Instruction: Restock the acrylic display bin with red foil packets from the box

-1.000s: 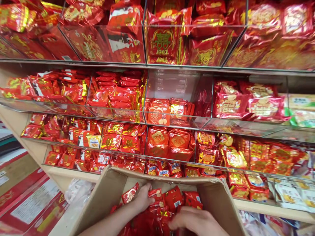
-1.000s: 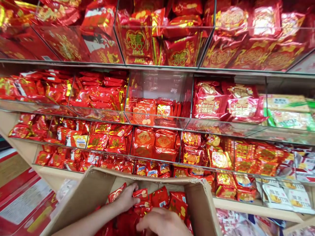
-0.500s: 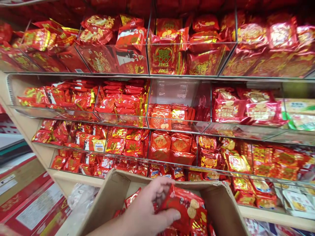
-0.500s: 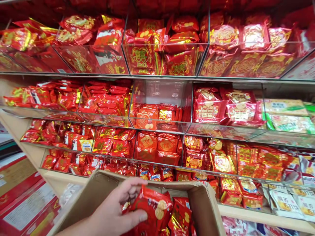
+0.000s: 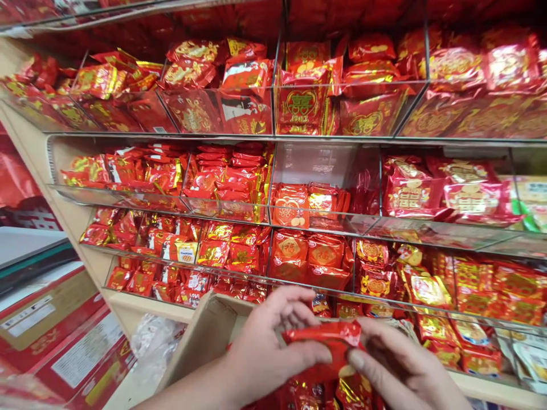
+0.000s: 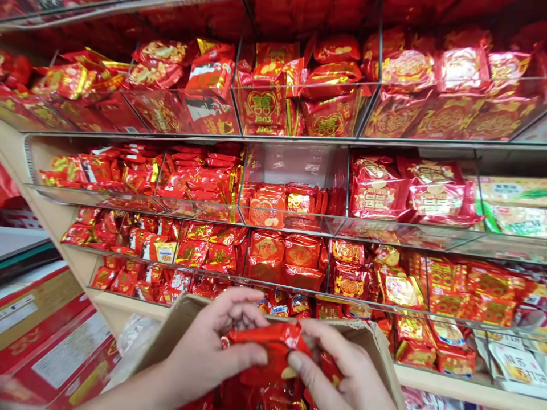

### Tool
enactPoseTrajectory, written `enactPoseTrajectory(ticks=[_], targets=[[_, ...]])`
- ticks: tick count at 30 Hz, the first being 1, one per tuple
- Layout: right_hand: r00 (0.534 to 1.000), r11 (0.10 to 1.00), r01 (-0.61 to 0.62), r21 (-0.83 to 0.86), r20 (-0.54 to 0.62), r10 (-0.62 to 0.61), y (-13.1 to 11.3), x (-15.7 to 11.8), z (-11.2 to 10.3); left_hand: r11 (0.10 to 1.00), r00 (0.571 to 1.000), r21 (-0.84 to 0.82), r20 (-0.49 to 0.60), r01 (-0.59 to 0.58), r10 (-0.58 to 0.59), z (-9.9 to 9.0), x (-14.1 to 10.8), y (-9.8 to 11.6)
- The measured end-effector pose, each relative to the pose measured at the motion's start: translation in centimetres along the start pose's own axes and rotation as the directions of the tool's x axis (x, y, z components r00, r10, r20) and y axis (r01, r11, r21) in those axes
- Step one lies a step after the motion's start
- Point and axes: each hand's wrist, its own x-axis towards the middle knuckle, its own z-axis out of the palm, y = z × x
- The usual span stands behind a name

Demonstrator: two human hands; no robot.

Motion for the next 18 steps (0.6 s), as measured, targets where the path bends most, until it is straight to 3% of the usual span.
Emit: enactPoseTrajectory(ticks=[3, 8, 11, 13, 16, 18], targets=[[0.997, 0.979, -0.018, 0.201, -0.069, 0.033, 0.4, 0.9, 0.4, 0.992, 0.994, -0.124, -0.097, 0.028, -0.040, -0.8, 0.9, -0.3], [0.997, 0.936, -0.067, 0.344, 0.060, 0.050, 0.1, 2.1, 1.1, 0.998, 0.976, -0.064, -0.215, 0.009, -0.022, -1.6, 1.6, -0.5], [0.998, 0.970, -0.003, 0.242, 0.065, -0.013, -1.8, 3.5, 0.9, 0.998, 0.962, -0.002, -0.266, -0.058, 0.056, -2.5, 1.5, -0.2], [0.991, 0.983, 0.128, 0.133, -0.044, -0.123, -4.0, 5.0, 0.1, 0.994, 0.954, 0.056, -0.282, -0.091, 0.104, -3.8, 1.3, -0.3], [0.912, 0.949, 0.309, -0.062, -0.263, -0.314, -7.7, 8.6, -1.8, 0.948, 0.957, 0.309, -0.247, -0.070, 0.151, -6.6, 0.8, -1.6], [0.844, 0.906, 0.360, -0.223, -0.337, -0.418, -9.6, 11.6, -2.7, 0.865, 0.964, 0.501, -0.216, -0.027, 0.155, -8.4, 0.4, -3.2]])
